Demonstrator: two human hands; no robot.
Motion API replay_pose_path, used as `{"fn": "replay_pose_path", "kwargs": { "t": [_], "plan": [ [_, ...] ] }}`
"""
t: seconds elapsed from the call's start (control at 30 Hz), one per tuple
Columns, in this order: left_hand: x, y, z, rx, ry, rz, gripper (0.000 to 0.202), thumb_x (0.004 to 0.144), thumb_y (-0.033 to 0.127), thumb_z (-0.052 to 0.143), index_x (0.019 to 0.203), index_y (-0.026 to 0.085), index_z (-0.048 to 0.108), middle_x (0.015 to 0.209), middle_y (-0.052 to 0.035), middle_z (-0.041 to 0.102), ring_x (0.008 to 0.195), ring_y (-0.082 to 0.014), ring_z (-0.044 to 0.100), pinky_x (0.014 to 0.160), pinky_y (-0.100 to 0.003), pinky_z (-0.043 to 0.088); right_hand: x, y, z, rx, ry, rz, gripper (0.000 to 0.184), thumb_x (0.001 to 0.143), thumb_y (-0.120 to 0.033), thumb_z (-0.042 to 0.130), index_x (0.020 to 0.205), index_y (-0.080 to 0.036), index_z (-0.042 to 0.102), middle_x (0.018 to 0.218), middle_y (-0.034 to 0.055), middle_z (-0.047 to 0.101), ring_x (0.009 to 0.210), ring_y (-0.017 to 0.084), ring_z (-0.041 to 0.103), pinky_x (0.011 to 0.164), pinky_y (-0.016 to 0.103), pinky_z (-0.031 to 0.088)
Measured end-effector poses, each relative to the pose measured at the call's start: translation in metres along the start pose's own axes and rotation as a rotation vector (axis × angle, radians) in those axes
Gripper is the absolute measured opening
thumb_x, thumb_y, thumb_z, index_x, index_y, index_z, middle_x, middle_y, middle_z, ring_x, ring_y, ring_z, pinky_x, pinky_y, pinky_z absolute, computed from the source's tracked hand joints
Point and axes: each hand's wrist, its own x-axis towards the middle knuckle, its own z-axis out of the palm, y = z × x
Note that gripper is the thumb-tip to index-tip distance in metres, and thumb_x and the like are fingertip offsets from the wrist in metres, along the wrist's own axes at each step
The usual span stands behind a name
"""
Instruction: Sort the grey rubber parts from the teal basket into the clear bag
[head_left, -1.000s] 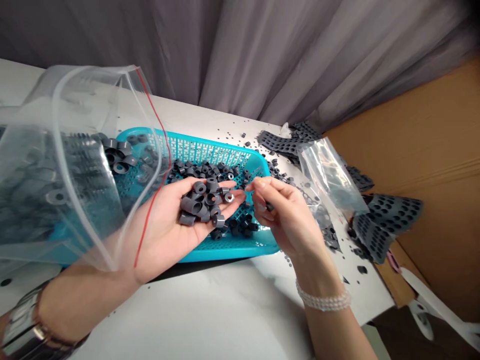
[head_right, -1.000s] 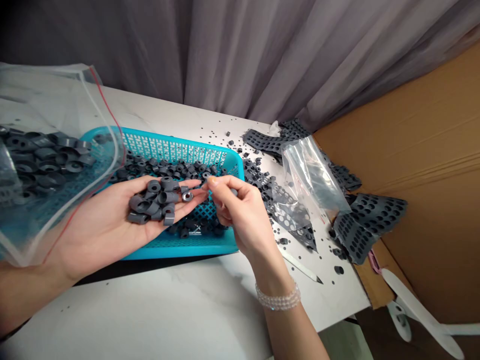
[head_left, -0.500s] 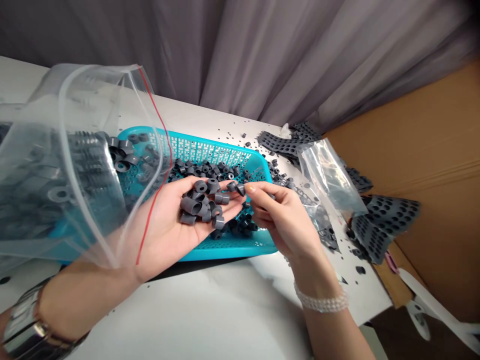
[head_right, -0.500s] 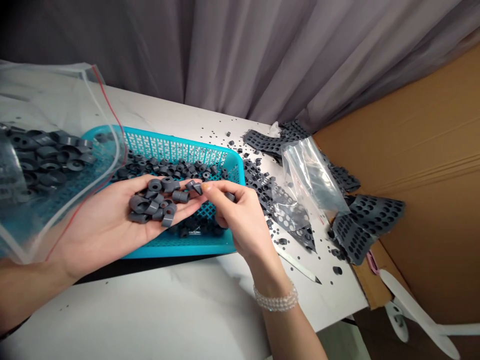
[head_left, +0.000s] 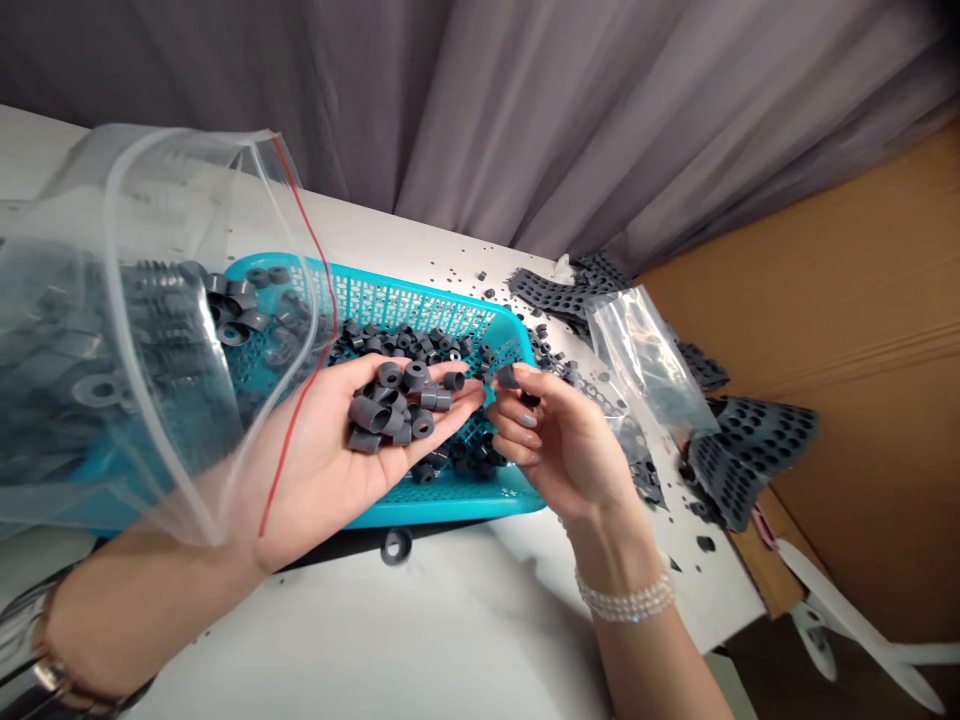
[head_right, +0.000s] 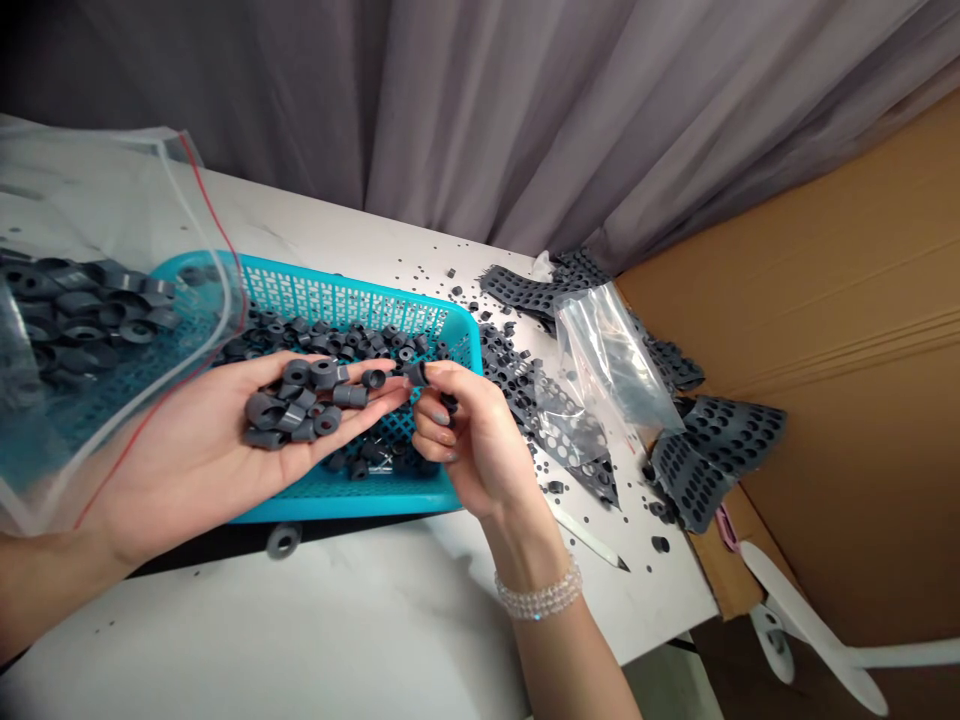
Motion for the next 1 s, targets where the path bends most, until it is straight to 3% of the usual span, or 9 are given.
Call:
{"fn": "replay_pose_path", "kwargs": {
  "t": [0.07,0.13,0.3,0.4,0.5,0.57,0.67,0.83,1.0],
  "plan": [
    [0.000,0.000,0.001,-0.014,0.012,0.003,0.051,0.091,0.009,0.036,0.142,0.004,0.037,0.120,-0.0263,0.064,0.106,-0.0375,0.065,0.080,-0.049,0.061,0.000,-0.003,-0.001,0.045,-0.002,0.013,0.012,0.074,-0.026,0.049,0.066,-0.018,0.052,0.053,-0.0039,0.041,0.042,0.005,0.027,0.038,0.019,0.014],
    [0.000,0.000,0.001,-0.019,-0.009,-0.006,0.051,0.090,0.008,0.038,0.140,0.001,0.038,0.119,-0.0268,0.064,0.106,-0.0387,0.064,0.081,-0.049,0.060,0.000,-0.006,-0.002,0.042,0.008,0.014,0.018,0.072,-0.030,0.043,0.066,-0.018,0.055,0.057,0.0002,0.050,0.041,0.007,0.035,0.037,0.020,0.014],
    [0.001,0.001,-0.004,-0.010,-0.080,-0.016,0.049,0.089,0.008,0.039,0.137,-0.002,0.039,0.120,-0.0281,0.063,0.109,-0.0375,0.063,0.085,-0.047,0.059,0.002,-0.003,-0.001,-0.075,0.057,-0.012,0.028,0.081,-0.041,0.056,0.065,-0.018,0.053,0.059,-0.0023,0.050,0.039,0.004,0.032,0.037,0.022,0.012],
    [0.002,0.001,-0.006,0.005,-0.101,-0.041,0.041,0.090,0.008,0.037,0.129,0.000,0.046,0.118,-0.0259,0.064,0.110,-0.0347,0.063,0.088,-0.048,0.058,0.001,0.006,0.002,-0.263,0.063,-0.155,0.025,0.083,-0.039,0.063,0.070,-0.018,0.060,0.054,-0.0063,0.043,0.040,0.003,0.025,0.039,0.022,0.014],
    [0.003,0.001,-0.007,0.024,-0.089,-0.025,0.024,0.090,0.007,0.038,0.104,0.007,0.056,0.109,-0.0217,0.068,0.102,-0.0300,0.068,0.089,-0.049,0.057,-0.001,0.011,0.008,-0.518,0.172,-0.311,0.022,0.081,-0.041,0.068,0.080,-0.019,0.066,0.059,-0.0057,0.046,0.045,0.004,0.028,0.041,0.023,0.017],
    [0.003,0.000,-0.007,0.048,-0.080,-0.001,0.014,0.089,0.008,0.043,0.089,0.010,0.056,0.102,-0.0189,0.069,0.093,-0.0261,0.070,0.087,-0.049,0.058,-0.003,0.011,0.011,-0.678,0.251,-0.355,0.026,0.078,-0.044,0.071,0.082,-0.019,0.066,0.064,-0.0043,0.050,0.049,0.005,0.031,0.043,0.023,0.020],
    [0.004,-0.001,-0.007,0.076,-0.103,-0.029,0.010,0.087,0.008,0.047,0.084,0.010,0.056,0.100,-0.0172,0.069,0.087,-0.0224,0.070,0.089,-0.050,0.056,-0.003,0.011,0.013,-0.826,0.277,-0.359,0.027,0.077,-0.044,0.072,0.079,-0.017,0.065,0.061,-0.0043,0.048,0.052,0.006,0.033,0.046,0.022,0.025],
    [0.001,-0.002,-0.003,0.095,-0.078,-0.042,0.016,0.085,0.005,0.044,0.076,0.010,0.056,0.093,-0.0172,0.071,0.087,-0.0250,0.072,0.084,-0.049,0.058,0.003,0.013,0.004,-0.624,0.176,-0.291,0.023,0.080,-0.039,0.069,0.075,-0.018,0.064,0.053,-0.0064,0.041,0.045,0.005,0.026,0.042,0.023,0.017],
    [-0.002,-0.002,-0.002,0.136,-0.101,-0.031,0.018,0.084,0.006,0.044,0.070,0.011,0.054,0.105,-0.0224,0.071,0.091,-0.0326,0.071,0.078,-0.047,0.061,0.006,0.012,-0.001,-0.330,0.151,-0.265,0.019,0.077,-0.030,0.072,0.071,-0.017,0.060,0.057,-0.0066,0.041,0.043,0.002,0.025,0.041,0.021,0.015]
  ]
}}
